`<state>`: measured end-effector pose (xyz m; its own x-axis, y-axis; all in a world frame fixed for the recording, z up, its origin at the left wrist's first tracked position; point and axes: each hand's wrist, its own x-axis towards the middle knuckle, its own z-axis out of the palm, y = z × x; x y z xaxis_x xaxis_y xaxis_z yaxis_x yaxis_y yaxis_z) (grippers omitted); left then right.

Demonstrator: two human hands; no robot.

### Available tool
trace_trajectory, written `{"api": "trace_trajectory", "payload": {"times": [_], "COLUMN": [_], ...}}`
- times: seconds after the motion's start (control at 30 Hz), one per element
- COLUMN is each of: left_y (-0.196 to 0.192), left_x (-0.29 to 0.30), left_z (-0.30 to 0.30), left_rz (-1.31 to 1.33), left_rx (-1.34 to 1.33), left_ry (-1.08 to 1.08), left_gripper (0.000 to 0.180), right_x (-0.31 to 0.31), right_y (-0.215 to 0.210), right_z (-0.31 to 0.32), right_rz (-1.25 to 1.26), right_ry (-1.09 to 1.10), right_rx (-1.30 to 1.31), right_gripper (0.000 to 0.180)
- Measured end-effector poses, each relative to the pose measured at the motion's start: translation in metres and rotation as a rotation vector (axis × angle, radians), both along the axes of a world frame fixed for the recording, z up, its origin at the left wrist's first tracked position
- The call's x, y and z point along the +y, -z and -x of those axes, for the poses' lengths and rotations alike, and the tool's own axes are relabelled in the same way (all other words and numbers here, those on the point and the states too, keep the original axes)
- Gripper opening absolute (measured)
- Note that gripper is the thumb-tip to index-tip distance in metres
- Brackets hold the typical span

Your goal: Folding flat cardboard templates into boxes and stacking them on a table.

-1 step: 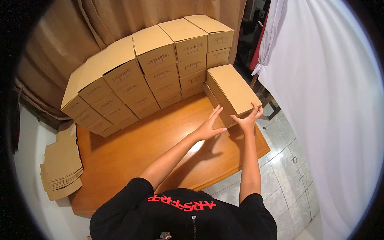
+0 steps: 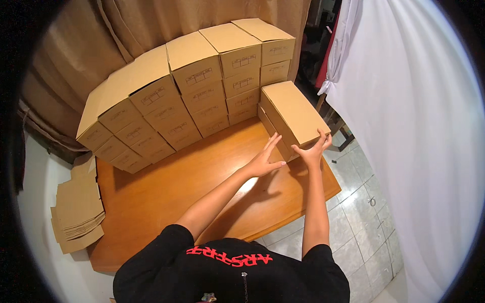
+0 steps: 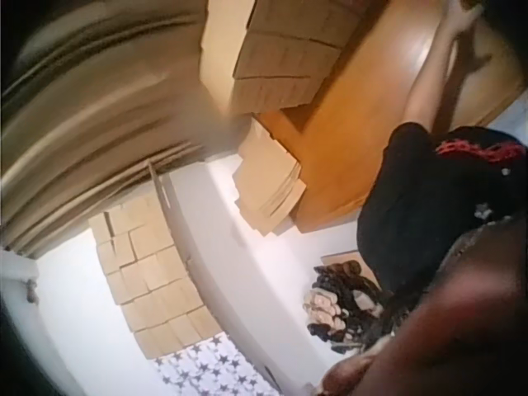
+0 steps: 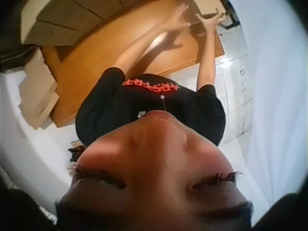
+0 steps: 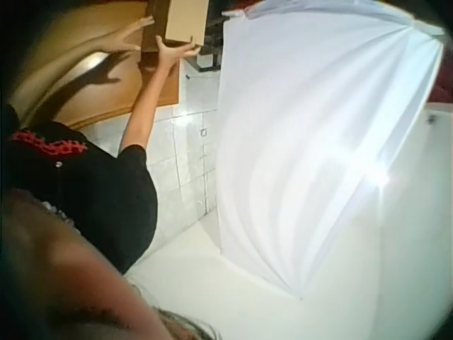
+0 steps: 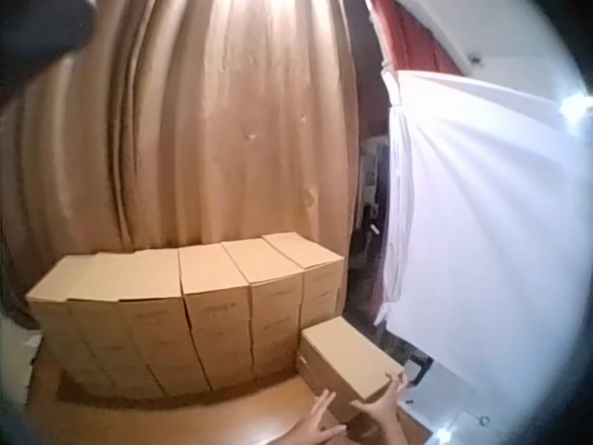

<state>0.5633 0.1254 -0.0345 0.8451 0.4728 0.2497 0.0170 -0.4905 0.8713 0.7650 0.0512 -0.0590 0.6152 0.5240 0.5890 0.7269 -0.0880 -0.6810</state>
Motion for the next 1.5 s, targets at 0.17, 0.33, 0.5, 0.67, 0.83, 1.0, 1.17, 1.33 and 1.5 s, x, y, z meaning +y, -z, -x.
{"api": "trace_trajectory", "payload": {"times": [0.17,0.33,0.5,0.67,0.83,1.0,1.17,1.33,1.5], "left_y": [0.01,0.02,0.032,0.041,0.046,0.037,0.053,0.076,0.113], "left_x": [0.008,0.01,0.011,0.009,0.008,0.003,0.002,-0.01,-0.021], "left_z": [-0.008,-0.016,-0.033,-0.036,-0.034,-0.023,0.022,0.088,0.17], "left_rz": [0.01,0.033,0.051,0.096,0.104,0.141,0.246,0.285,0.4], "left_rx": [0.056,0.063,0.072,0.133,0.144,0.129,0.132,0.122,0.103], "left_ry": [-0.043,-0.056,-0.048,-0.051,-0.049,-0.049,-0.13,-0.276,-0.392], "left_gripper": [0.087,0.088,0.089,0.095,0.094,0.093,0.088,0.081,0.065], "right_x": [0.007,0.007,0.005,0.009,0.011,0.006,-0.004,-0.023,-0.035], "right_y": [0.001,0.009,0.048,0.063,0.057,0.065,0.072,0.085,0.094], "right_z": [-0.006,-0.009,-0.043,-0.035,-0.031,-0.034,0.036,0.154,0.263], "right_rz": [0.024,-0.025,-0.134,-0.162,-0.166,-0.151,-0.152,-0.027,0.156], "right_ry": [-0.049,-0.129,-0.148,-0.29,-0.297,-0.188,0.024,-0.082,-0.448], "right_rx": [-0.001,0.025,0.101,0.435,0.443,0.366,0.216,0.209,0.287], "right_gripper": [0.115,0.122,0.114,0.103,0.098,0.095,0.084,0.071,0.068]}}
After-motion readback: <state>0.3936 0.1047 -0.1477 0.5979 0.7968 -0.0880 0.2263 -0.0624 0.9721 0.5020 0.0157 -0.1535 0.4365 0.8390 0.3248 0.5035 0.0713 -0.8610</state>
